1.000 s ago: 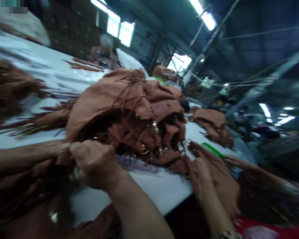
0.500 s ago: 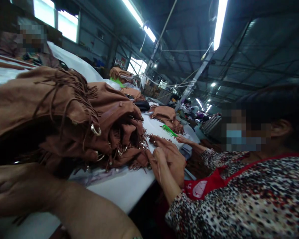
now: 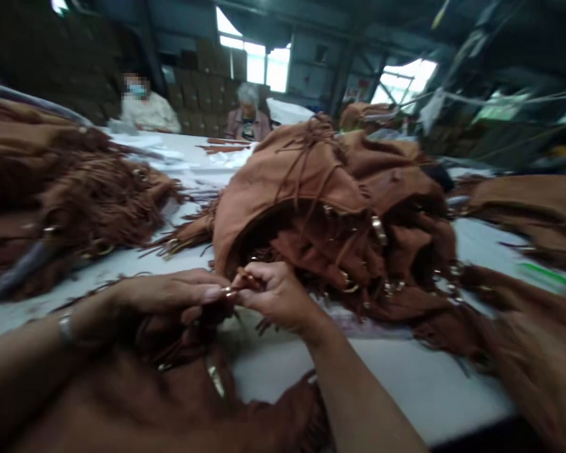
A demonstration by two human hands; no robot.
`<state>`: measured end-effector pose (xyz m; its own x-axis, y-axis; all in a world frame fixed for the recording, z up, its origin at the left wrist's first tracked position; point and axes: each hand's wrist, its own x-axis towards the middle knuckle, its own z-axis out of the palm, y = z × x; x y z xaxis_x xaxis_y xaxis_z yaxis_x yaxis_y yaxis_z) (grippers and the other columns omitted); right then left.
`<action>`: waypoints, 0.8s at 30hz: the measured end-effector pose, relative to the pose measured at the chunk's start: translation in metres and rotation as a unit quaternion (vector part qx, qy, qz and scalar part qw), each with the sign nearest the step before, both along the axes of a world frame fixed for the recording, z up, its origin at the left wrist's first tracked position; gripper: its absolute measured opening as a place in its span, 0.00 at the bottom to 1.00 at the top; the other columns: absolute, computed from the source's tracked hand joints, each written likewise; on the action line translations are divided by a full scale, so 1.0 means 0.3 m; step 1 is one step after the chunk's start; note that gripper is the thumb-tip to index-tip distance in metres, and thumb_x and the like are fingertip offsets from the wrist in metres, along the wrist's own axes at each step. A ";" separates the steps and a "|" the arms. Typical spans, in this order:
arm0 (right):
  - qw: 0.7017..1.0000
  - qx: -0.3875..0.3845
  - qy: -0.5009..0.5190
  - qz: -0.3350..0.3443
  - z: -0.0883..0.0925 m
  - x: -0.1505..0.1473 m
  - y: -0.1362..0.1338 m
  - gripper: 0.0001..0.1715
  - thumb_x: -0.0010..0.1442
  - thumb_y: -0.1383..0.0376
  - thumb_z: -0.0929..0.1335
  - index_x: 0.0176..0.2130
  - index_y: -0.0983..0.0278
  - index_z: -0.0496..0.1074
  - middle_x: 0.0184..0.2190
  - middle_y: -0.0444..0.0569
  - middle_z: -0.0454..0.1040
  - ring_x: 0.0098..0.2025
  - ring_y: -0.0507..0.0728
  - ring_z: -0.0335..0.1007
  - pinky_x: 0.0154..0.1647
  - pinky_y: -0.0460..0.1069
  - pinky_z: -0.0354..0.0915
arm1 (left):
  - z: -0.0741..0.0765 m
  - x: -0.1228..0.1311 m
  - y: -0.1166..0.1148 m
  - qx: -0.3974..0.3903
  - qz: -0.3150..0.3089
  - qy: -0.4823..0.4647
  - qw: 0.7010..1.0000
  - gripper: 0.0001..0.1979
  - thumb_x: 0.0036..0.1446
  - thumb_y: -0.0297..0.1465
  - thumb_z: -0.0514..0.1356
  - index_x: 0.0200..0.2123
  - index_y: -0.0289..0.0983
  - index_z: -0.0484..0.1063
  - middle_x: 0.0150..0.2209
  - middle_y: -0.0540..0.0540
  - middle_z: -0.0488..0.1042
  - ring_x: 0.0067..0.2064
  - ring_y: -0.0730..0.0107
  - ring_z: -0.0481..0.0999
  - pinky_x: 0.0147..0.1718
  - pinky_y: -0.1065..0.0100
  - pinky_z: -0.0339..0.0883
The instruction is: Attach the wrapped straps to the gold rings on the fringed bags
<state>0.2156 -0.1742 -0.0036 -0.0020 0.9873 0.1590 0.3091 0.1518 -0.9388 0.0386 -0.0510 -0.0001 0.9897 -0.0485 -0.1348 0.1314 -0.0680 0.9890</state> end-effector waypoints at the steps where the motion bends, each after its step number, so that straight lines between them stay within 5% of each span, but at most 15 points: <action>1: 0.999 -0.024 0.046 -0.001 -0.010 -0.001 0.012 0.11 0.51 0.62 0.73 0.27 0.68 0.70 0.21 0.40 0.64 0.22 0.47 0.57 0.22 0.43 0.54 | -0.011 -0.002 0.007 -0.050 0.012 0.018 0.999 0.21 0.60 0.46 0.53 0.30 0.32 0.69 0.22 0.51 0.66 0.24 0.77 0.66 0.24 0.75 0.62; 5: 0.987 -0.095 0.126 -0.007 -0.027 -0.020 0.031 0.17 0.46 0.59 0.75 0.29 0.67 0.70 0.23 0.43 0.69 0.24 0.49 0.62 0.24 0.44 0.57 | -0.038 0.026 0.024 -0.149 0.046 0.027 0.987 0.22 0.55 0.46 0.59 0.32 0.29 0.72 0.25 0.47 0.70 0.26 0.77 0.68 0.25 0.76 0.62; 8: 0.990 -0.076 0.112 -0.039 -0.024 -0.033 0.032 0.16 0.47 0.58 0.75 0.29 0.66 0.70 0.24 0.44 0.70 0.26 0.51 0.64 0.26 0.45 0.60 | -0.050 0.036 0.033 -0.199 0.054 0.016 0.978 0.23 0.53 0.46 0.61 0.32 0.27 0.74 0.27 0.45 0.73 0.27 0.76 0.69 0.27 0.75 0.63; 16: 0.997 -0.037 -0.005 -0.074 0.007 -0.017 0.006 0.11 0.51 0.60 0.72 0.29 0.65 0.71 0.24 0.44 0.70 0.24 0.51 0.64 0.22 0.45 0.59 | -0.080 0.026 0.052 -0.227 0.040 0.018 0.973 0.19 0.52 0.41 0.63 0.37 0.29 0.73 0.32 0.43 0.74 0.30 0.72 0.72 0.29 0.71 0.65; 24: 0.992 -0.061 0.066 -0.090 -0.007 -0.010 0.018 0.15 0.48 0.58 0.75 0.30 0.64 0.71 0.24 0.43 0.70 0.26 0.51 0.66 0.26 0.44 0.63 | -0.038 0.030 0.029 -0.187 0.058 0.013 0.981 0.17 0.47 0.38 0.66 0.35 0.31 0.71 0.32 0.48 0.72 0.32 0.75 0.70 0.30 0.74 0.64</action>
<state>0.2125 -0.1687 -0.0056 0.1892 0.9816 0.0248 0.1936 -0.0125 -0.9810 0.0475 -0.0422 -0.0114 0.9880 0.0128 -0.1540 0.1422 0.3148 0.9384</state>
